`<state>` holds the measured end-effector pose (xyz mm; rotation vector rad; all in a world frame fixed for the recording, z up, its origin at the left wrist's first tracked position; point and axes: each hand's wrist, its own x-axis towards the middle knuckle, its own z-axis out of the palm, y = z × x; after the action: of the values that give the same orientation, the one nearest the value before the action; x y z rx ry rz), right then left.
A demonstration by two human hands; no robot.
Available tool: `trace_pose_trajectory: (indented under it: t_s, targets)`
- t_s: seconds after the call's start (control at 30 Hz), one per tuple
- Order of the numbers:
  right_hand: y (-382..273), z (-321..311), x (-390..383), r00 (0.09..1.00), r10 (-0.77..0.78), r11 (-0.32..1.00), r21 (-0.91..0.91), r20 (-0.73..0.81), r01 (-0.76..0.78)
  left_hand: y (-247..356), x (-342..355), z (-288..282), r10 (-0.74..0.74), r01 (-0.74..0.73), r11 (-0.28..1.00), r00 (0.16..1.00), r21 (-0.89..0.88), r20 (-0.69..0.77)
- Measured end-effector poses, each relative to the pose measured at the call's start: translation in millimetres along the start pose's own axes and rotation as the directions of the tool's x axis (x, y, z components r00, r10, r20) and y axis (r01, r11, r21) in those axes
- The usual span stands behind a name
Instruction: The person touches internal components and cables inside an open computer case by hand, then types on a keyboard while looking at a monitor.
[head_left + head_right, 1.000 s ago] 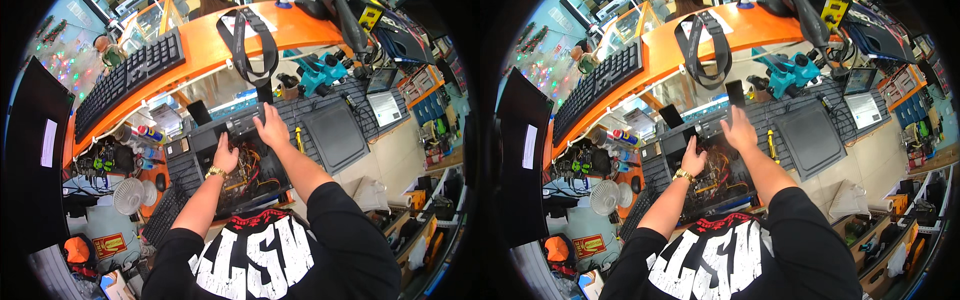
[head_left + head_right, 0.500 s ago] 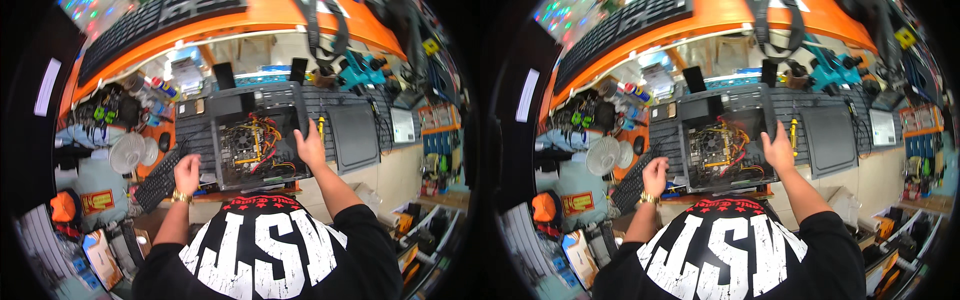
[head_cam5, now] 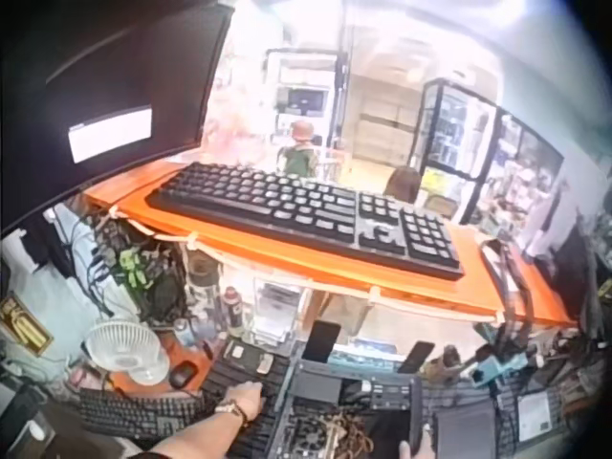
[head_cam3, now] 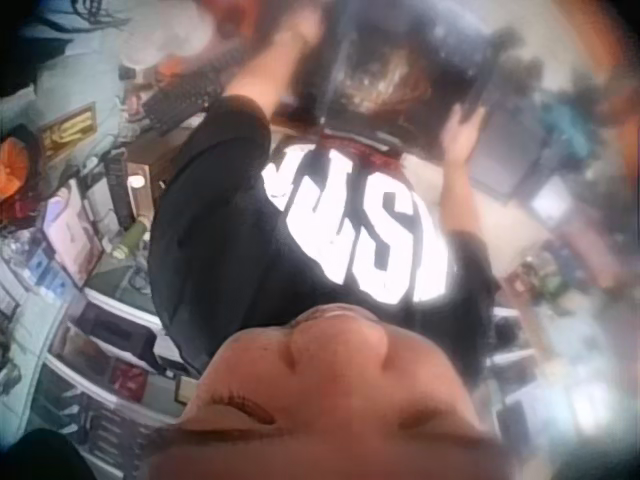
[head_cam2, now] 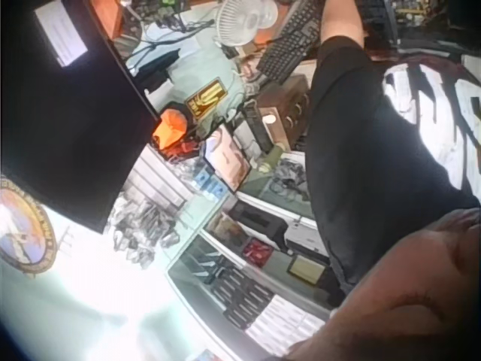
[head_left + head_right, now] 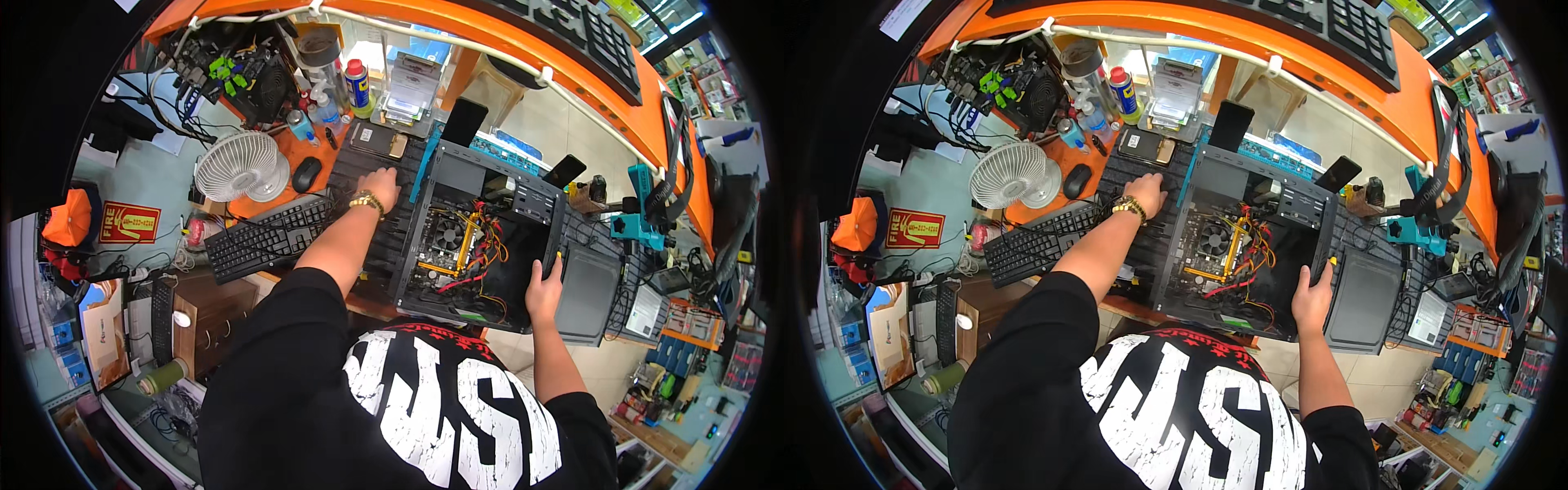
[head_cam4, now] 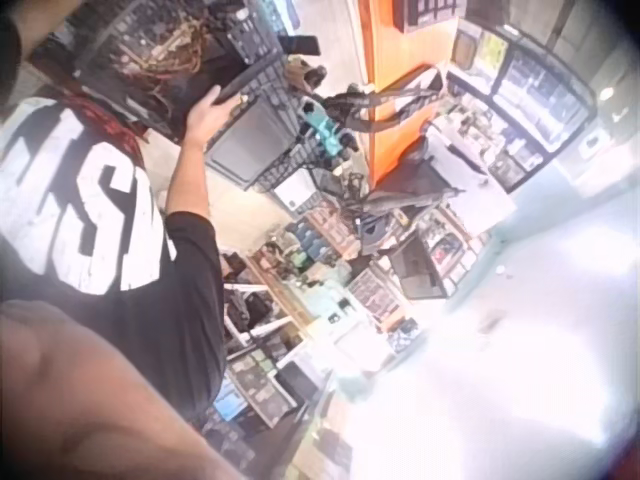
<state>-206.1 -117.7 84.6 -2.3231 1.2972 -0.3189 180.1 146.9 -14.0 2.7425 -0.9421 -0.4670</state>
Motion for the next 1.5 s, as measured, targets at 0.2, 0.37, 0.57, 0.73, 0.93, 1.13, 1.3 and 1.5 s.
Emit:
trace_pose_trajectory:
  t_s: [0.2, 0.37, 0.57, 0.73, 0.93, 1.13, 1.3, 1.5]
  targets:
    - [-5, -1, -3, 0.998, 0.055, 0.998, -0.008, 0.024, -0.055, -5, 33, -7, 0.04, 0.044, 0.937, 0.972, -0.347, 0.23]
    - [5, 6, 0, 1.0, 0.012, 1.0, -0.024, -0.013, -0.012, -24, 33, -11, 0.293, -0.264, 0.901, 0.955, -0.346, 0.034]
    - [1, 4, -1, 1.0, 0.015, 0.999, 0.032, 0.006, -0.015, -10, 33, -22, 0.411, -0.415, 0.889, 0.909, -0.19, -0.064]
    - [3, 5, 1, 1.0, -0.013, 1.0, 0.011, -0.017, 0.013, -11, 35, -21, 0.453, -0.455, 0.874, 0.89, -0.17, -0.051]
    - [4, 1, -1, 1.0, -0.007, 1.0, 0.03, 0.011, 0.007, 7, 49, -30, 0.428, -0.418, 0.903, 0.892, -0.093, 0.145]
    - [11, 3, 2, 0.998, -0.065, 0.998, 0.026, -0.003, 0.065, 16, 57, -39, 0.432, -0.44, 0.897, 0.86, -0.034, 0.274]
    - [9, -2, 0, 0.999, -0.026, 0.999, 0.042, 0.023, 0.025, 29, 58, -34, 0.452, -0.507, 0.85, 0.842, 0.145, 0.295]
    - [15, -5, 5, 0.999, 0.025, 0.981, 0.19, 0.038, -0.032, 42, 31, -39, 0.325, -0.324, 0.946, 0.941, -0.025, 0.09]
